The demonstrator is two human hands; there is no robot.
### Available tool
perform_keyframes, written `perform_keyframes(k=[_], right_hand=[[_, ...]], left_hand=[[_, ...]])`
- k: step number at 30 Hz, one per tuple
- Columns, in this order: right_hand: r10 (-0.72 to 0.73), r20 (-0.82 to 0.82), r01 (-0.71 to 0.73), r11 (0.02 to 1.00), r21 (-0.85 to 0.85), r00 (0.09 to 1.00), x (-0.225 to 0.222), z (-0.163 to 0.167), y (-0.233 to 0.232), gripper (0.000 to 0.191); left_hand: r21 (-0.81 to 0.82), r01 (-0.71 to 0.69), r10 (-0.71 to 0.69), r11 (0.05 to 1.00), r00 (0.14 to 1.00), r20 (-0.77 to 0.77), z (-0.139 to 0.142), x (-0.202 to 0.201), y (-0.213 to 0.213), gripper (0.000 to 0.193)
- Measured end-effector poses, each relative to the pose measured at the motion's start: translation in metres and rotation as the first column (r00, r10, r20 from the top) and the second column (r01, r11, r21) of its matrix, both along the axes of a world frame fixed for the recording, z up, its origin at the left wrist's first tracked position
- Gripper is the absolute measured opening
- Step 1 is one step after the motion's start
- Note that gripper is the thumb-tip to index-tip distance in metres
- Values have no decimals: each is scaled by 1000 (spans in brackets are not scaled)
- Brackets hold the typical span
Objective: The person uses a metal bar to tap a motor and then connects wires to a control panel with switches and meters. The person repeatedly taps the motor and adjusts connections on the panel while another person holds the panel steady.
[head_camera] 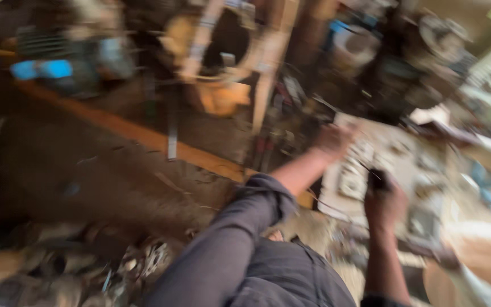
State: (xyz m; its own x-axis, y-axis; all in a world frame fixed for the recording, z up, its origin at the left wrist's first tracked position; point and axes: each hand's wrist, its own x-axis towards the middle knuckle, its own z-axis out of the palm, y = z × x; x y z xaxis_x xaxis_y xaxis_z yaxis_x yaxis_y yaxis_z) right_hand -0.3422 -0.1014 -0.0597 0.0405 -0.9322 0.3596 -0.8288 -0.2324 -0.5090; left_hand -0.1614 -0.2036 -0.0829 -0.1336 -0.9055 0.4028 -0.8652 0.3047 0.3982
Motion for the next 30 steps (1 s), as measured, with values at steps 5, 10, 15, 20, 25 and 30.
perform_keyframes(k=[5,10,15,20,25,30], right_hand=[[10,-106,-17,997,-72,994,5,-1,3,18],[-7,-142,-4,997,-75,990,-5,-17,-3,17],[-128,-165,124,992,-35,978,-12,-24,-15,24],[-82,94,81,997,9,992,-4,10,-11,17],[-173,81,161,978,136,982,3,42,3,14],[-213,97,198,969,147,972,2,36,1,16]], left_hand=[[59,27,-23,998,998,-64,19,11,15,51],[93,-6,14,996,997,-81,21,11,21,40],[154,-14,49,988,972,-228,14,3,9,32],[20,-13,16,1000,986,-166,19,-9,-3,36],[12,19,-18,1000,997,-80,26,-14,0,28],[18,-7,7,1000,999,-43,26,-18,-1,28]])
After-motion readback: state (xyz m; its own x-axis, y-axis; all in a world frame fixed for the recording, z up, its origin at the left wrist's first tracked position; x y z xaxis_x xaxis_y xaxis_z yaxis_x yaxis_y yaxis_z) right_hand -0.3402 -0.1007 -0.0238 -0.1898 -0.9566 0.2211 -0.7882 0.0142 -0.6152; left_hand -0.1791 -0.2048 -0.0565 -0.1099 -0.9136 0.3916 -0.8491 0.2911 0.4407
